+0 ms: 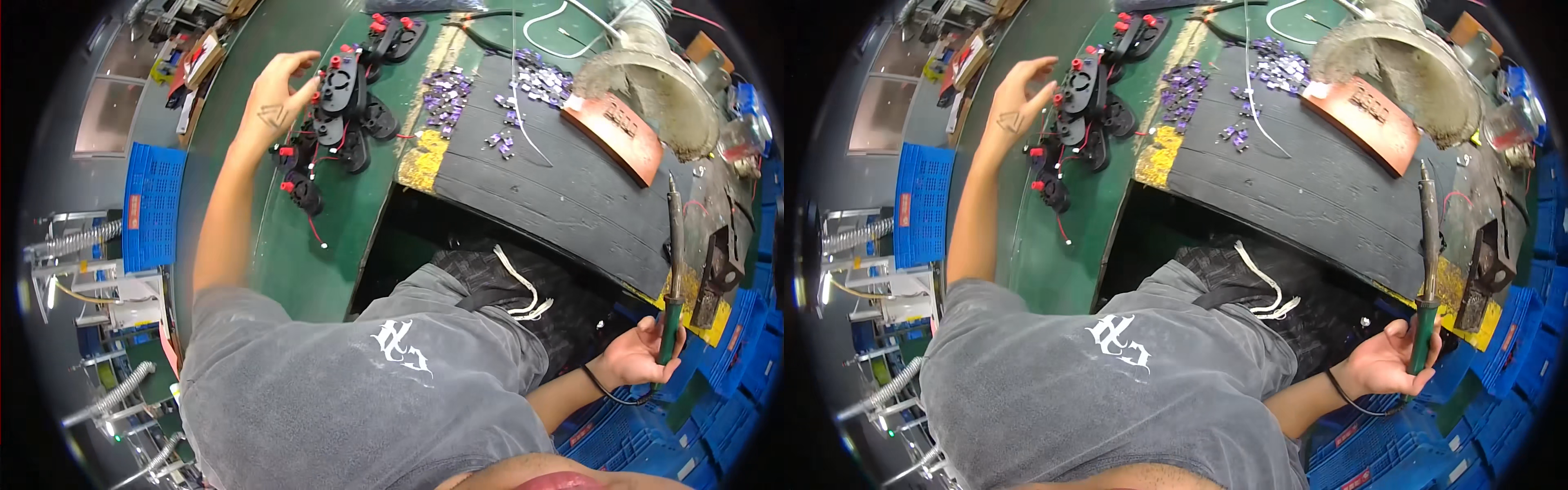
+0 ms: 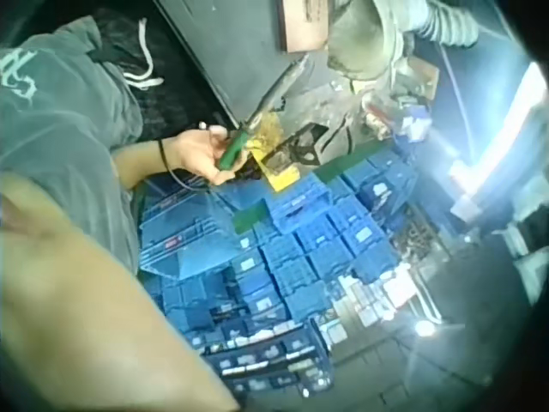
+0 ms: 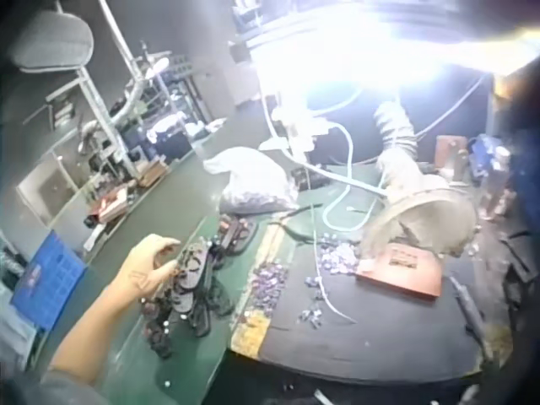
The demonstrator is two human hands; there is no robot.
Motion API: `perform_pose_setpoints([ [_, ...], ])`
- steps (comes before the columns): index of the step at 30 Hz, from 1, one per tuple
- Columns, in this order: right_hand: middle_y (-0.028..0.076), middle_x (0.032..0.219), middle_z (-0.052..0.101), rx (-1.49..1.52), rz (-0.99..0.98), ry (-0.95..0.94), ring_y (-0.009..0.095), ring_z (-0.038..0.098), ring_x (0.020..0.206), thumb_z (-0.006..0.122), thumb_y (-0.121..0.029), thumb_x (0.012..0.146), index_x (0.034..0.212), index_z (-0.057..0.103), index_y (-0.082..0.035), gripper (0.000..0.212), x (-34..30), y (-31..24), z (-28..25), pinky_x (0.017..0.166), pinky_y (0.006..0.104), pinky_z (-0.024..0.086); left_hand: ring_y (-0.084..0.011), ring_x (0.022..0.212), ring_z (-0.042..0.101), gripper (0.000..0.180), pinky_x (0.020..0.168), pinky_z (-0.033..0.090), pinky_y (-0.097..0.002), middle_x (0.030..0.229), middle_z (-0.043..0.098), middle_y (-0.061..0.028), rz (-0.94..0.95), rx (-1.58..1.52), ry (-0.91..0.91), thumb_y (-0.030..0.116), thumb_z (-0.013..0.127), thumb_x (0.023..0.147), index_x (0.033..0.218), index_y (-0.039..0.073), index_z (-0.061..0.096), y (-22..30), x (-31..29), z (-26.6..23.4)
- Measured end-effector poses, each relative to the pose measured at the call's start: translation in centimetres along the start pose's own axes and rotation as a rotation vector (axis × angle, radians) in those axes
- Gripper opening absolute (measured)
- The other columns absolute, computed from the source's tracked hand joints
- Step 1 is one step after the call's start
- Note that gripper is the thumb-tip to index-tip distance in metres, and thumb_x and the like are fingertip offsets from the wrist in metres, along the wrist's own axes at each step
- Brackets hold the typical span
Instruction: Soldering wires to electronic components and cooling fans inside plastic shells on an assembly line.
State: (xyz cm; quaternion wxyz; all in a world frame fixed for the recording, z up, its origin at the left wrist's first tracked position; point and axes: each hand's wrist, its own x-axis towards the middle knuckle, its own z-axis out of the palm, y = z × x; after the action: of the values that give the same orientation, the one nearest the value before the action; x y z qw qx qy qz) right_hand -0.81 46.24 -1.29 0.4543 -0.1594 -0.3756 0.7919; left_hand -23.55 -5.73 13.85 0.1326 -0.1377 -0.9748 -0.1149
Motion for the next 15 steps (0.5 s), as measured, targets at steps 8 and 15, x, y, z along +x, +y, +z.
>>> perform_pose_setpoints([
  [8, 0.023, 0.105, 0.067, -0.196, 0.029, -0.031, 0.034, 0.069, 0.094, 0.044, -0.027, 0.098, 0.111, 0.060, 0.010, 0.043, 1.8, -0.9, 3.3, 0.087, 0.0363, 0.059, -0.0342, 0.105, 0.059, 0.062, 0.092, 0.048, -0.0428, 0.112, 0.063, -0.0170, -0.113, 0.224, 0.179, 0.044, 0.075, 0.080, 0.123, 0.002, 0.060, 1.1, -2.7, 3.7],
  [15, 0.025, 0.113, 0.066, -0.035, -0.016, -0.127, 0.034, 0.069, 0.099, 0.046, -0.028, 0.098, 0.114, 0.059, 0.011, 0.044, 1.9, -0.4, 4.9, 0.096, 0.0378, 0.056, -0.0352, 0.102, 0.061, 0.066, 0.090, 0.049, -0.0433, 0.107, 0.064, -0.0191, -0.252, 0.217, 0.179, 0.038, 0.080, 0.073, 0.124, 0.002, 0.059, -1.4, -0.8, 6.8],
])
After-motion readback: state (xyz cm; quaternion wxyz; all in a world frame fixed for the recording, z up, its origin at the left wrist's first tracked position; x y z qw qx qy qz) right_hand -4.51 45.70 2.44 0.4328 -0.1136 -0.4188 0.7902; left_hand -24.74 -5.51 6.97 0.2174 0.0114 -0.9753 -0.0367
